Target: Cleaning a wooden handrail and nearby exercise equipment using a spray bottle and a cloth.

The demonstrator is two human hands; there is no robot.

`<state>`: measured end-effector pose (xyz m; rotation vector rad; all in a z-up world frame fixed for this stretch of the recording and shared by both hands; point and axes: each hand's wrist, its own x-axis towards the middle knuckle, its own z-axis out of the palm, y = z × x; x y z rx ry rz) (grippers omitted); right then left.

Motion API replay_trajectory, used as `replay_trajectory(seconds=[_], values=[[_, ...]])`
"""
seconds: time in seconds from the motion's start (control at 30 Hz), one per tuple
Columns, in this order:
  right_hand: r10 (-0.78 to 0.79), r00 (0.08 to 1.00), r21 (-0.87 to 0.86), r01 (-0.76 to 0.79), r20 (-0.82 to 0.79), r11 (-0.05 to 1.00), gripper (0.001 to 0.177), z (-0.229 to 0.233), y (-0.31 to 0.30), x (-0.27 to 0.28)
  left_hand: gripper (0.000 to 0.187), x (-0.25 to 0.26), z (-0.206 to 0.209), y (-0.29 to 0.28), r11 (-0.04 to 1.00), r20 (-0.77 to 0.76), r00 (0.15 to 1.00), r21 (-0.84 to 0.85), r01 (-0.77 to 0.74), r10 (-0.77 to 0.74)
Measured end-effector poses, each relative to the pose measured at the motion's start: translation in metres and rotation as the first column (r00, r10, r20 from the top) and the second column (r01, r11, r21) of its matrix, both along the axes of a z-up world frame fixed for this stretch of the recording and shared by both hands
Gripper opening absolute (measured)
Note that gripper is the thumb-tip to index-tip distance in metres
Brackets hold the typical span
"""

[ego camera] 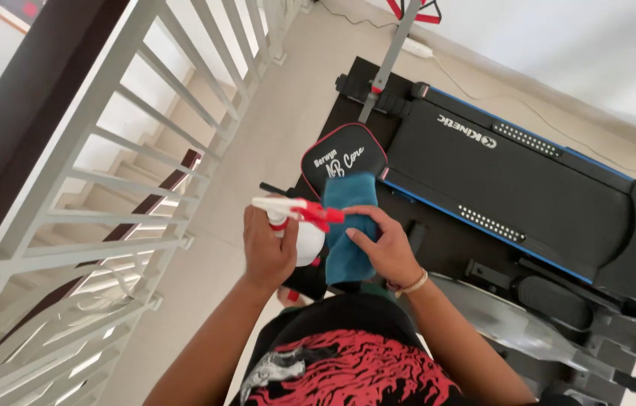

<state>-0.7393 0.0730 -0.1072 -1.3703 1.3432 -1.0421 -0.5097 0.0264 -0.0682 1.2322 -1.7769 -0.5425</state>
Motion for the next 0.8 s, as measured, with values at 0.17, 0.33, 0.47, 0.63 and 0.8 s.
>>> replay_trajectory(seconds=[0.17, 0.33, 0.47, 0.63, 0.8], values=[[0.011, 0.981, 0.293, -0.068, 0.194, 0.954, 0.059, 0.023, 0.008, -0.006, 0.027, -0.007, 0.017, 0.01, 0.98, -0.34, 0.94, 0.196, 0.032, 0.037], [0.201, 0.966, -0.125, -0.222, -0.16, 0.967, 0.088, 0.051, 0.015, -0.005, 0.029, -0.024, 0.037, 0.018, 0.974, -0.367, 0.929, 0.225, 0.041, 0.046], [0.076, 0.945, -0.135, -0.125, -0.319, 0.983, 0.099, 0.061, 0.016, -0.001, 0.032, -0.04, 0.054, 0.024, 0.981, -0.36, 0.933, 0.188, 0.057, 0.015], [0.068, 0.887, -0.074, -0.114, -0.457, 0.991, 0.088, 0.056, 0.006, -0.009, 0.036, -0.053, 0.07, 0.029, 0.962, -0.362, 0.93, 0.228, 0.152, -0.061], [0.039, 0.952, -0.299, -0.134, -0.303, 0.945, 0.093, 0.041, 0.005, -0.028, 0.024, -0.05, 0.089, 0.006, 0.887, -0.154, 0.901, 0.172, 0.428, -0.405]])
